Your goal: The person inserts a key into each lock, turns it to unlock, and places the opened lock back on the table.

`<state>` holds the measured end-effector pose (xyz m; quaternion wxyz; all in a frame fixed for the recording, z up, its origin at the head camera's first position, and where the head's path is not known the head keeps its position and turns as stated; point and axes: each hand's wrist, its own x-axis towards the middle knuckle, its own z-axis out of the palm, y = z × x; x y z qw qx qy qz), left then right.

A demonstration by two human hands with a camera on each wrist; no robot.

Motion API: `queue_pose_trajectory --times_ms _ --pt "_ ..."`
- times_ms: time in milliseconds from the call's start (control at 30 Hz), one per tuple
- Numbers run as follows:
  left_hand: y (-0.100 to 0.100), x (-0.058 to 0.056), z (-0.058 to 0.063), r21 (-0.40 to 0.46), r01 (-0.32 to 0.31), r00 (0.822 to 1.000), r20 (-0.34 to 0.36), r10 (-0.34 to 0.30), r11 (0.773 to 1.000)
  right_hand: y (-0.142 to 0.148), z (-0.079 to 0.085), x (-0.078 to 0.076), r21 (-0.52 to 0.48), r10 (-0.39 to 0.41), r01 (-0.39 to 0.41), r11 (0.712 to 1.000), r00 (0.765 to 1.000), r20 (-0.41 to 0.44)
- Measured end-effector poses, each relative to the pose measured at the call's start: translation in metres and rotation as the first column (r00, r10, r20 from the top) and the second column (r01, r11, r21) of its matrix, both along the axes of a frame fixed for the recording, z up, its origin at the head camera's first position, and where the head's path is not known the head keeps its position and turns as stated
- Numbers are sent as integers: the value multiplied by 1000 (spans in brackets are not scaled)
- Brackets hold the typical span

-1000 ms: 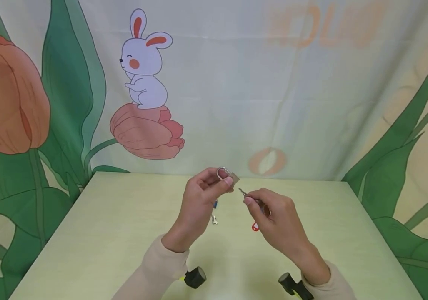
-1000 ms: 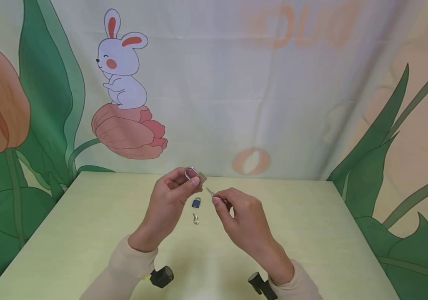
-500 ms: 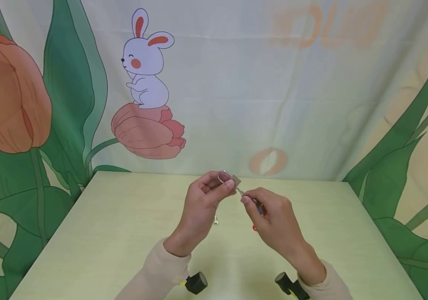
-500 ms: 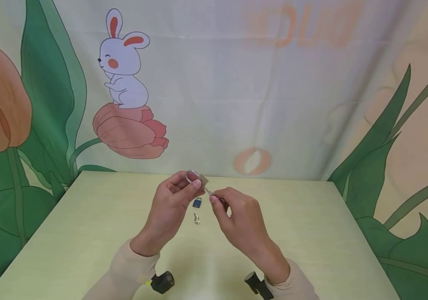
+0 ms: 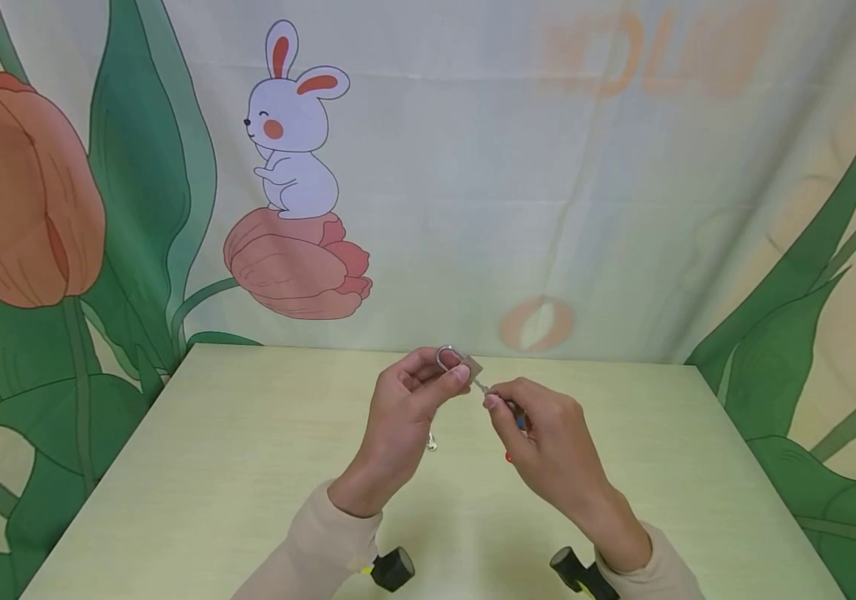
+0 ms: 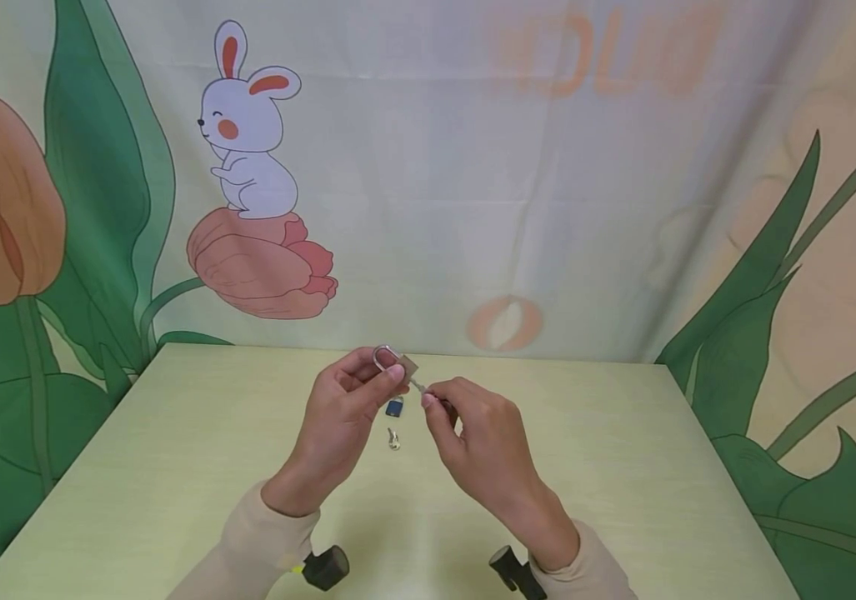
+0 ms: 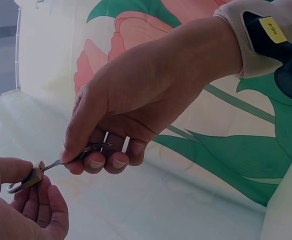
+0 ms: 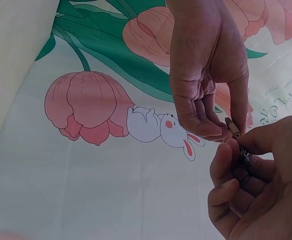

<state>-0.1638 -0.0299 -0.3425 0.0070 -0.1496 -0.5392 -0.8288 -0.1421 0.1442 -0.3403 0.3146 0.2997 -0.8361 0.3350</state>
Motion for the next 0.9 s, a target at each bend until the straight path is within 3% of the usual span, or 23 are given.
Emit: queue_pose_trajectory --times_ms 600,900 --pt "0 1 -4 31 10 1000 25 -11 999 -2 -4 0 6 -3 3 1000 1000 -2" --pt "0 1 -7 108 80 994 58 -87 991 -4 -2 1 1 -7 7 1000 1000 -30"
